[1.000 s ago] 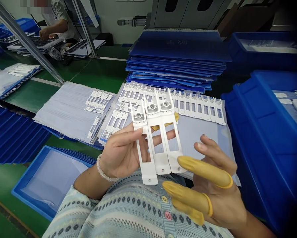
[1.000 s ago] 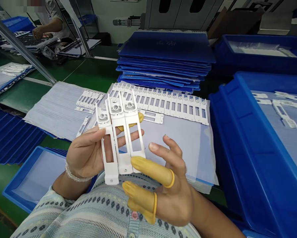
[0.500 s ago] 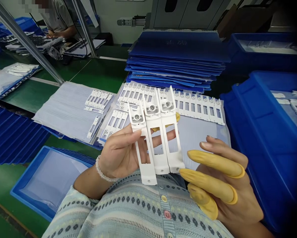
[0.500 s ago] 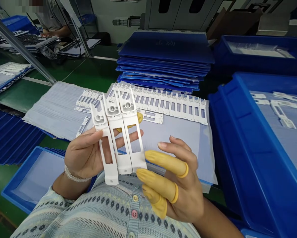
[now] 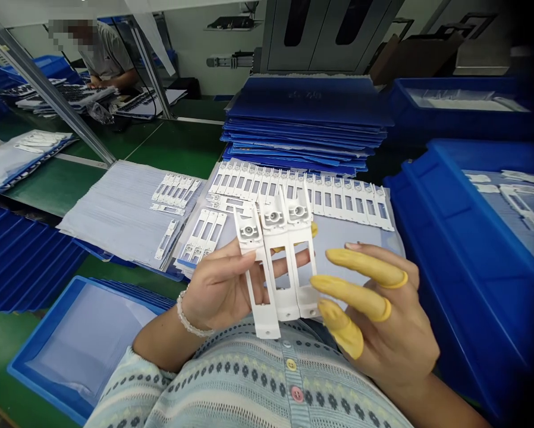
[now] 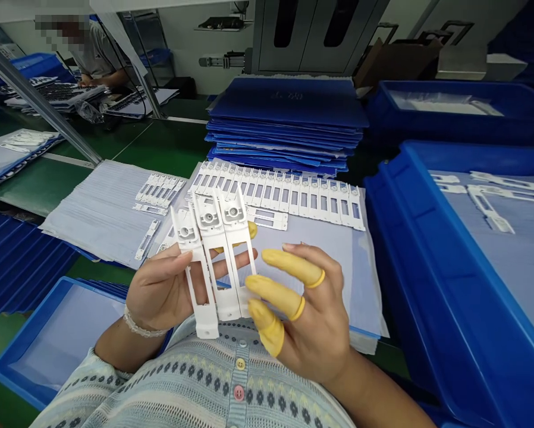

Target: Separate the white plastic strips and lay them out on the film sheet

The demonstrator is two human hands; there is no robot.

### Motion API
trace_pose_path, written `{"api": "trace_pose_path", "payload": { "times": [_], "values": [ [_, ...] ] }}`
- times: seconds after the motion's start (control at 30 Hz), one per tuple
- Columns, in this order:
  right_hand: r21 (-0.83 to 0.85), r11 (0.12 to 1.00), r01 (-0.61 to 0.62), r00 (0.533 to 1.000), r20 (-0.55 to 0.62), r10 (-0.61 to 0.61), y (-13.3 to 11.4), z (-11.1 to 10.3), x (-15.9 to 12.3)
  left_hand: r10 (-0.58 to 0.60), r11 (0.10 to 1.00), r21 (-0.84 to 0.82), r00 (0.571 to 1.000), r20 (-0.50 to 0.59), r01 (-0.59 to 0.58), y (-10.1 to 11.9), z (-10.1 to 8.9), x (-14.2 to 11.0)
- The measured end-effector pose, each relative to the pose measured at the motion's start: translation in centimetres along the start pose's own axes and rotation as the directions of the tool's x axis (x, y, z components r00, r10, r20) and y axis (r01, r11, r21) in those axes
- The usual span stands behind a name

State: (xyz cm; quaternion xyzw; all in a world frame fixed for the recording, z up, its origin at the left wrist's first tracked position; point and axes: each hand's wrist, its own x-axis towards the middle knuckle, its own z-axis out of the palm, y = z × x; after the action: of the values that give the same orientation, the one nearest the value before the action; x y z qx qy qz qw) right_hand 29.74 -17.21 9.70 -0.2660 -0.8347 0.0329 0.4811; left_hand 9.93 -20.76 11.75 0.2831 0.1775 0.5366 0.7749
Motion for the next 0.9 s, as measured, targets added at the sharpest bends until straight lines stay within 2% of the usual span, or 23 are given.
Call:
{"api": "trace_pose_path", "payload": {
  "times": [0.1, 0.23, 0.5, 0.63, 0.7, 0.8, 0.9],
  "values": [
    [-0.057, 0.997, -0.061, 0.998, -0.031, 0.059, -0.1, 0.5, 0.8, 0.024, 1.000, 0.007, 0.999, -0.023, -0.024, -0.5, 0.0, 0.2],
    [-0.108, 0.991, -0.080, 0.997, -0.028, 0.078, 0.2, 1.7, 1.2, 0.080, 0.995, 0.070, 0.994, -0.076, -0.075, -1.2, -0.5, 0.8],
    [-0.164, 0.964, -0.211, 0.977, 0.005, 0.214, 2.0, 4.5, 0.0, 0.122, 0.990, 0.097, 0.969, -0.215, -0.103, -3.2, -1.7, 2.4],
    [-0.152, 0.950, -0.274, 0.961, 0.008, 0.278, 2.6, 5.2, -0.2, 0.148, 0.983, 0.144, 0.961, -0.234, -0.117, -4.1, -1.9, 2.9],
    [-0.159, 0.945, -0.287, 0.956, 0.005, 0.292, 3.6, 4.7, -0.1, 0.152, 0.977, 0.182, 0.957, -0.245, -0.108, -4.1, -2.2, 2.8],
    [-0.270, 0.929, -0.255, 0.965, -0.013, 0.261, 6.5, 2.6, -0.2, 0.185, 0.961, 0.254, 0.933, -0.309, -0.106, -3.3, -3.0, 2.5],
    [-0.423, 0.887, -0.184, 0.962, 0.107, 0.251, 10.1, -0.2, -1.1, 0.222, 0.952, 0.281, 0.899, -0.378, -0.116, -2.0, -3.9, 2.2]
  ]
}}
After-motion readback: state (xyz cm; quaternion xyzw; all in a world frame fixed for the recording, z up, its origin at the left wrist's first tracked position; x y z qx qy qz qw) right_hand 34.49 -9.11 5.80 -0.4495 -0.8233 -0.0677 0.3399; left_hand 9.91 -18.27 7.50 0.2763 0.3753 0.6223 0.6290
